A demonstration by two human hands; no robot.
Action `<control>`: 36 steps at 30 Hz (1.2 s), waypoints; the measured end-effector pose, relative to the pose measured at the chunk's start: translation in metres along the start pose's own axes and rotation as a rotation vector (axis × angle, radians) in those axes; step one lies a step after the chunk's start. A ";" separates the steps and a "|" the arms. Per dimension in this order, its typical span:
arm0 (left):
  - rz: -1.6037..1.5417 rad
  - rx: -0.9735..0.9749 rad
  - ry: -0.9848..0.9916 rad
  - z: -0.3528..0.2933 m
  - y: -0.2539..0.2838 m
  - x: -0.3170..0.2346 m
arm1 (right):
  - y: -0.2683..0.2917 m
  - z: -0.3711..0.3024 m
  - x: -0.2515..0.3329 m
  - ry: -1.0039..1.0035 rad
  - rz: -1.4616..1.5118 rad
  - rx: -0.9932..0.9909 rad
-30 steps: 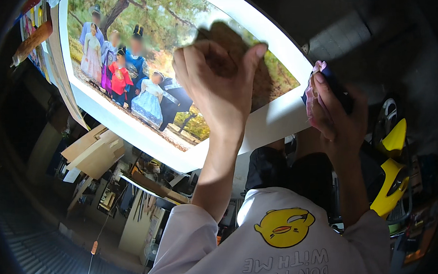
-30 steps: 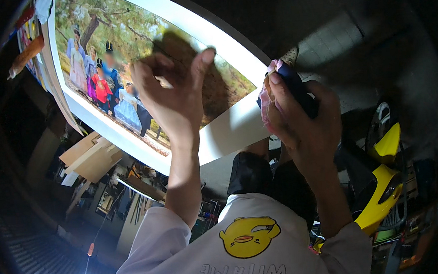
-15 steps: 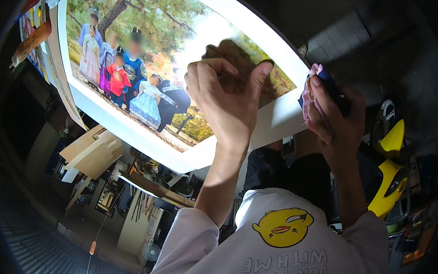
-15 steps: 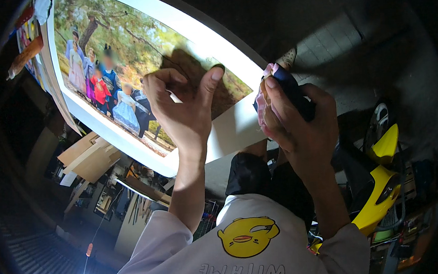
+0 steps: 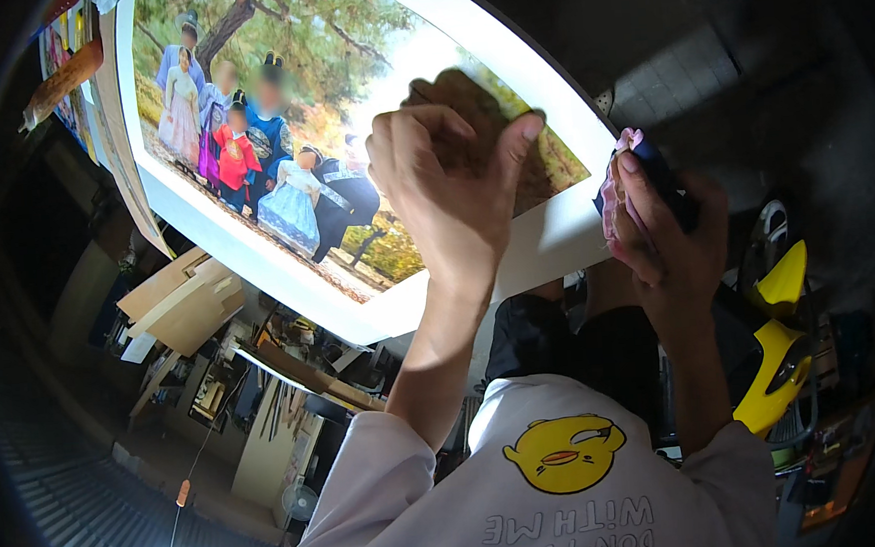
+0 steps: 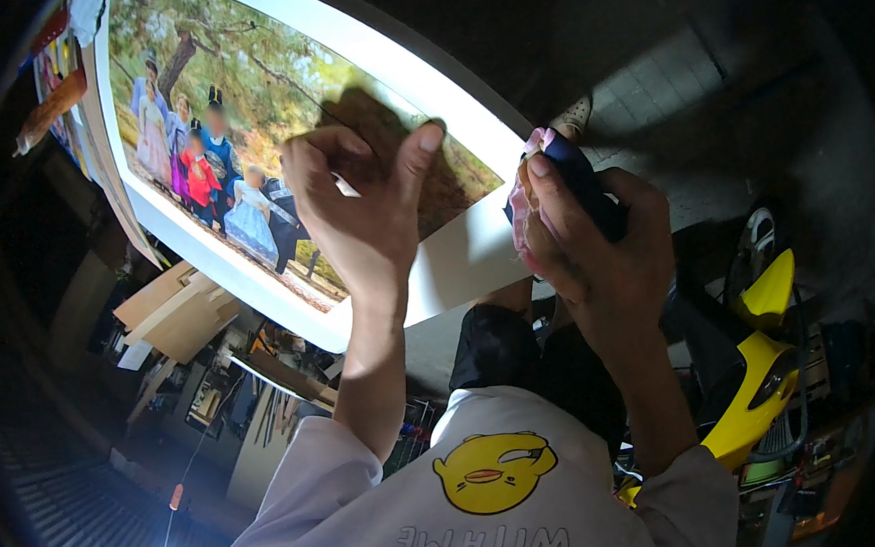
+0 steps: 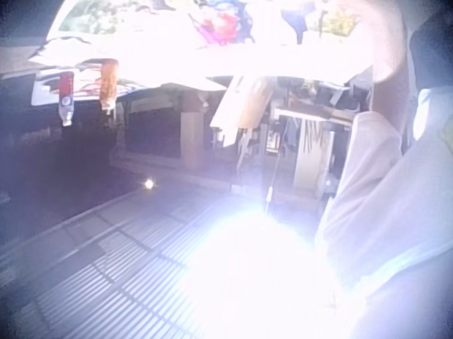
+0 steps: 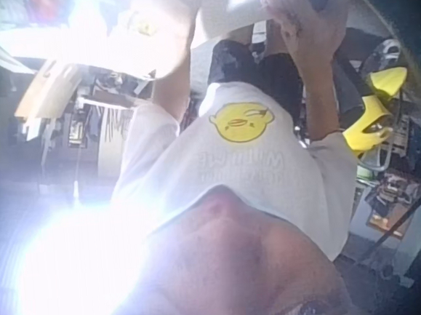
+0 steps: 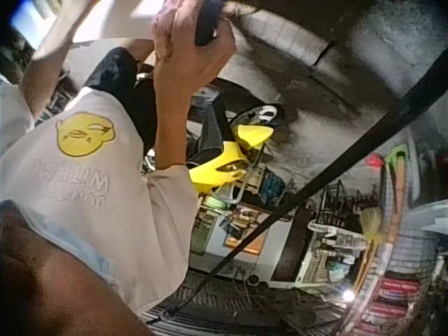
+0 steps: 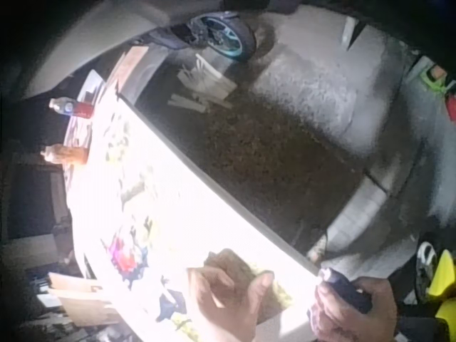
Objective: The person wipes a large printed photo with a cloth, then retrieves a white board and wipes it. They apply adhesive from a bottle to the board and smooth it with a card. The scene is a cluttered indoor workspace with a yellow motorcycle visible.
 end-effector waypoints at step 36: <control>-0.054 -0.066 0.017 0.015 0.004 0.006 | 0.001 0.000 0.003 0.076 -0.015 0.070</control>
Point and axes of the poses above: each hand's wrist, its own z-axis towards the middle knuckle, its own y-axis out of the back of the hand, x = y × z, the point moved 7 cm from there along z, towards the middle knuckle, and after that the axes turned 4 degrees about -z, right-handed, at the moved point
